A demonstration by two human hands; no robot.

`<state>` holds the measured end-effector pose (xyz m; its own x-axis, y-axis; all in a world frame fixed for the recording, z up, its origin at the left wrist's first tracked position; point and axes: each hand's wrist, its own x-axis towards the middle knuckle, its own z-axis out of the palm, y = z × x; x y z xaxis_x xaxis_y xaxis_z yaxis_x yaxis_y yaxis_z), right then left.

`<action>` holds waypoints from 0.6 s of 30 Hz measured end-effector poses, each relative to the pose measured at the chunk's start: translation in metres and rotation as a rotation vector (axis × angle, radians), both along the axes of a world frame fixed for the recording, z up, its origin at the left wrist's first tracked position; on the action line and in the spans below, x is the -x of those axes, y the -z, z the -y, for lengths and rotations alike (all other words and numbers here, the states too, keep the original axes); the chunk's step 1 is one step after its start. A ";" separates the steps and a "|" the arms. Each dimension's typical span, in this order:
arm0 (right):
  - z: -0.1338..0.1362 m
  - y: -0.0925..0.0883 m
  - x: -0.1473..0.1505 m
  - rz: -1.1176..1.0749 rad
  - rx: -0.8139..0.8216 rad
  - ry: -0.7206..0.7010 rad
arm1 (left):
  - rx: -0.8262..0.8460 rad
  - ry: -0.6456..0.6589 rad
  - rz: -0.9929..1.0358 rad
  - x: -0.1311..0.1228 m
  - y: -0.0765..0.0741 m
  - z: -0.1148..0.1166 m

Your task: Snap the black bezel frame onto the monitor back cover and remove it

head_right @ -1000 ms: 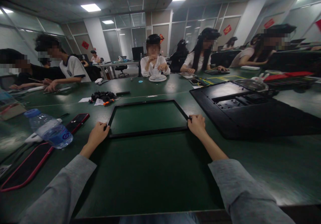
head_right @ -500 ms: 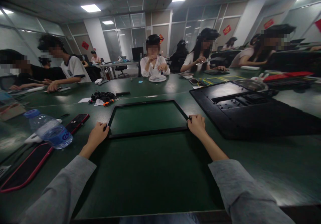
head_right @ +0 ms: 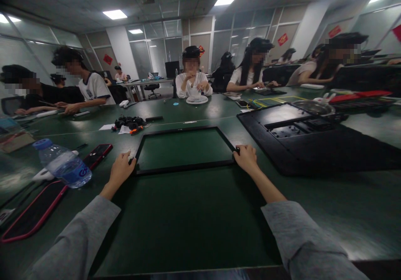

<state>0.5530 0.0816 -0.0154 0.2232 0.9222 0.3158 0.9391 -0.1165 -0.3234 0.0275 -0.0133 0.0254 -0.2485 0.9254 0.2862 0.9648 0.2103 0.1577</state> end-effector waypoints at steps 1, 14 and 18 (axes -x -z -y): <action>0.000 -0.001 0.000 0.000 0.009 0.002 | -0.015 0.002 -0.005 0.001 0.002 -0.001; -0.004 0.003 -0.005 0.020 -0.013 -0.021 | -0.134 0.035 0.184 0.009 0.010 -0.008; -0.014 0.016 -0.015 -0.014 -0.083 -0.075 | -0.223 0.062 0.316 0.000 0.009 -0.007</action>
